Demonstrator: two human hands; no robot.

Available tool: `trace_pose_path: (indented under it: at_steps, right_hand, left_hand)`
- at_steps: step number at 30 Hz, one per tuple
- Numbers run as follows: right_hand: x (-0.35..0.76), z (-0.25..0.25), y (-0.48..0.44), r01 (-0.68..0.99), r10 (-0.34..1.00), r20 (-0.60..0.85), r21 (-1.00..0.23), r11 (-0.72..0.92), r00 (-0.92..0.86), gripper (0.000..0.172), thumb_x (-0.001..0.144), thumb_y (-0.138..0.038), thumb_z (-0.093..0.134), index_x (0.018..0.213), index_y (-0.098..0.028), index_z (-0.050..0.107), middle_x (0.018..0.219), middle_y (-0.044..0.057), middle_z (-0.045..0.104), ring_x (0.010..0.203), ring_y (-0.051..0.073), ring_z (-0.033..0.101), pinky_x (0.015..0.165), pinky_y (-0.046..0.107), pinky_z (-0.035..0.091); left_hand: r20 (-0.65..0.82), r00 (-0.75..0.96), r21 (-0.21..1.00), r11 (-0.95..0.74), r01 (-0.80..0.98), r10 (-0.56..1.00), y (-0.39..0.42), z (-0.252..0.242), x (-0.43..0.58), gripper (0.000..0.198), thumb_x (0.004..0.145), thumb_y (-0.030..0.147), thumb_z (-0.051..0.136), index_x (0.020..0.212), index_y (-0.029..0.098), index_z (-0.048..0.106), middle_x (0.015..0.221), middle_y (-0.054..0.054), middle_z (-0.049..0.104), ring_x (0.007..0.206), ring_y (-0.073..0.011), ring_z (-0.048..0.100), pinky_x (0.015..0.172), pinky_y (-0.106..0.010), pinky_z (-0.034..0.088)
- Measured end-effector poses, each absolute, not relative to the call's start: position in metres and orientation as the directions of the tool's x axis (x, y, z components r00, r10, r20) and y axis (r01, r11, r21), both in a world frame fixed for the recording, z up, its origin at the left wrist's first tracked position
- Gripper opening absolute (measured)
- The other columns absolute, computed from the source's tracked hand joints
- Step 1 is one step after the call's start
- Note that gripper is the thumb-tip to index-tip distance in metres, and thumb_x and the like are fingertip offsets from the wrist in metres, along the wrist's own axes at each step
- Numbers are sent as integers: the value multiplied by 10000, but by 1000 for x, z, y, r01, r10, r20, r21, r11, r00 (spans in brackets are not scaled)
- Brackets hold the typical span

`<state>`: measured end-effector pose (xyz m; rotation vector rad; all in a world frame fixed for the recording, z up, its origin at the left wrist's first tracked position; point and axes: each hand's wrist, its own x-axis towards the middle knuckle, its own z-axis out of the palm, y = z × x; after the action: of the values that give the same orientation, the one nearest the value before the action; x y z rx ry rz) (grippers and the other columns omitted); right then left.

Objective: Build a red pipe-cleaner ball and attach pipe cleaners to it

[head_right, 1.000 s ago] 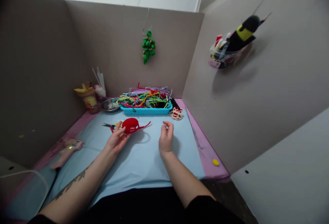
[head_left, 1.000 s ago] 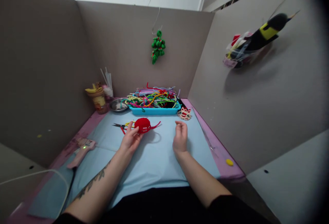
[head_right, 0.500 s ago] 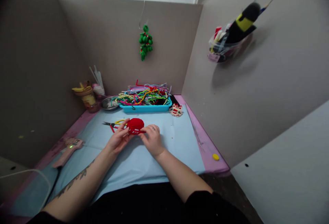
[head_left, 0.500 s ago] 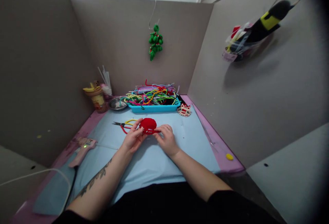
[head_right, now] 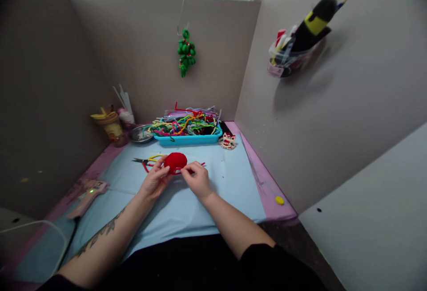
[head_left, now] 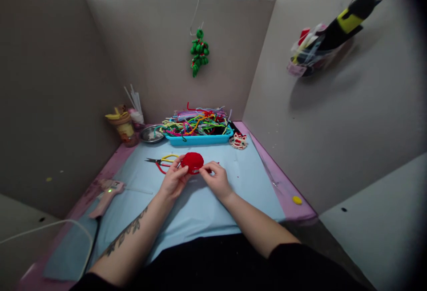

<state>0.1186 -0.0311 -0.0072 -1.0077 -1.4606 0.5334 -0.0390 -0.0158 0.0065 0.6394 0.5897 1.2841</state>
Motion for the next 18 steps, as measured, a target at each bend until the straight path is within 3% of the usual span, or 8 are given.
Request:
trace_pose_path:
  at_steps: [7, 12, 18]
  right_hand:
    - [121, -11, -23, 25, 966, 233, -972, 232, 108, 135, 676, -319, 700, 636, -191, 688, 635, 8, 638, 617, 151, 538, 634, 283, 409]
    - [119, -12, -19, -291, 1000, -2, -957, 3, 17, 161, 579, -329, 756, 601, -184, 690, 543, -27, 610, 543, 116, 476, 595, 263, 366]
    - [115, -12, -18, -407, 997, 2, -913, 34, 78, 174, 575, -336, 752, 608, -193, 658, 573, -29, 613, 581, 127, 506, 655, 275, 398]
  left_hand:
    - [-40, 202, 714, 169, -679, 979, -18, 8, -39, 591, 662, 41, 724, 1191, 210, 520, 1011, -44, 704, 888, -156, 684, 800, -252, 551]
    - [-54, 222, 703, 195, -683, 973, -17, 8, -39, 552, 650, 39, 732, 1139, 198, 529, 1026, -49, 703, 883, -152, 687, 783, -249, 557]
    - [-79, 207, 771, 192, -607, 975, -22, 9, -35, 642, 672, 111, 762, 1236, 206, 470, 945, -53, 707, 786, -146, 688, 738, -272, 552]
